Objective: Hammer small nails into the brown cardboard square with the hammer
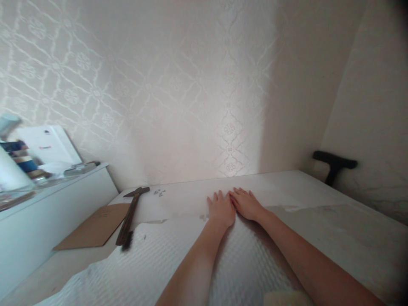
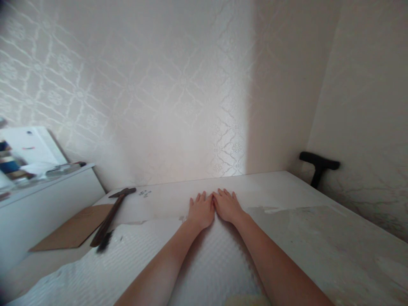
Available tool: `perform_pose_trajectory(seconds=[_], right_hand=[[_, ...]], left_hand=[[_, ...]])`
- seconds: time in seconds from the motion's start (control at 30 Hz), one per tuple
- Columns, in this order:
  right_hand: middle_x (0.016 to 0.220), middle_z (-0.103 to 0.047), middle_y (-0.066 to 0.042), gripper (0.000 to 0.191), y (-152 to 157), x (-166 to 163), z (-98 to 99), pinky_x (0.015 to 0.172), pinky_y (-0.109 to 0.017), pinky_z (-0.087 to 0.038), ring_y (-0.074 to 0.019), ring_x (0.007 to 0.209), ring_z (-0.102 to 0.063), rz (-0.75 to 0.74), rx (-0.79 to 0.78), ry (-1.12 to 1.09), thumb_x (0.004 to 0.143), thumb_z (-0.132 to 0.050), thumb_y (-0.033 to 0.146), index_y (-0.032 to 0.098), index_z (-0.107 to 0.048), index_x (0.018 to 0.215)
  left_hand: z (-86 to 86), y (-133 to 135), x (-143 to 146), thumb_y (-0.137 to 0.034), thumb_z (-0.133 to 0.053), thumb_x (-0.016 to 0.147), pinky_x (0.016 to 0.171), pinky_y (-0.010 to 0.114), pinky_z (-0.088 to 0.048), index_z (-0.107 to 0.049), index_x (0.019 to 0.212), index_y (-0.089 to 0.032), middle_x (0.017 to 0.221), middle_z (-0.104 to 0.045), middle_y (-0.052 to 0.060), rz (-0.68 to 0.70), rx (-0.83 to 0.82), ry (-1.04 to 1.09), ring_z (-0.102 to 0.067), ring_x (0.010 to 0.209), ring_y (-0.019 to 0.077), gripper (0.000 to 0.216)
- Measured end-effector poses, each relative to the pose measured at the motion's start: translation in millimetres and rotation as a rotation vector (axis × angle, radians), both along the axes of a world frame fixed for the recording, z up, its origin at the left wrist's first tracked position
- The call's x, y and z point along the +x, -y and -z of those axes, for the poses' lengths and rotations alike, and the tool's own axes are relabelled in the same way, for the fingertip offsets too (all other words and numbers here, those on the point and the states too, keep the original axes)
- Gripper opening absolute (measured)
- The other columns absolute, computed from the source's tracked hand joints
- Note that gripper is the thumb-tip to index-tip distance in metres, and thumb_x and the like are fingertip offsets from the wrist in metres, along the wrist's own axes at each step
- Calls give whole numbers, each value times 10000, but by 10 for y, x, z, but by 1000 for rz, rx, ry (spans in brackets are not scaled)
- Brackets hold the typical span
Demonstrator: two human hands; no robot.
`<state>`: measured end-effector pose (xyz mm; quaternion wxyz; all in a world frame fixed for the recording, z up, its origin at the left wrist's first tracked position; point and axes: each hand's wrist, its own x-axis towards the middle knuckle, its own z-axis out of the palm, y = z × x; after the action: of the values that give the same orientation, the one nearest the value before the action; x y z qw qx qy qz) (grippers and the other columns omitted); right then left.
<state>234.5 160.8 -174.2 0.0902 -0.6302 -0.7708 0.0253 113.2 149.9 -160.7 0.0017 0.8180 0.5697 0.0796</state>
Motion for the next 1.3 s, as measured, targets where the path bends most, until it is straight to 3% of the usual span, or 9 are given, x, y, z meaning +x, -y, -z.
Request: perform_pose_trajectory(seconds=[1.3], right_hand=[[1434, -290, -131, 491, 3, 1, 3, 1025, -526, -203, -289, 1309, -230, -2, -2, -4, 942, -205, 318, 131, -355, 1371]], left_hand=[[15, -5, 2, -302, -252, 908, 1024, 558, -228, -359, 1346, -186, 1410, -330, 147, 0, 3, -1, -291, 1292, 317, 465]])
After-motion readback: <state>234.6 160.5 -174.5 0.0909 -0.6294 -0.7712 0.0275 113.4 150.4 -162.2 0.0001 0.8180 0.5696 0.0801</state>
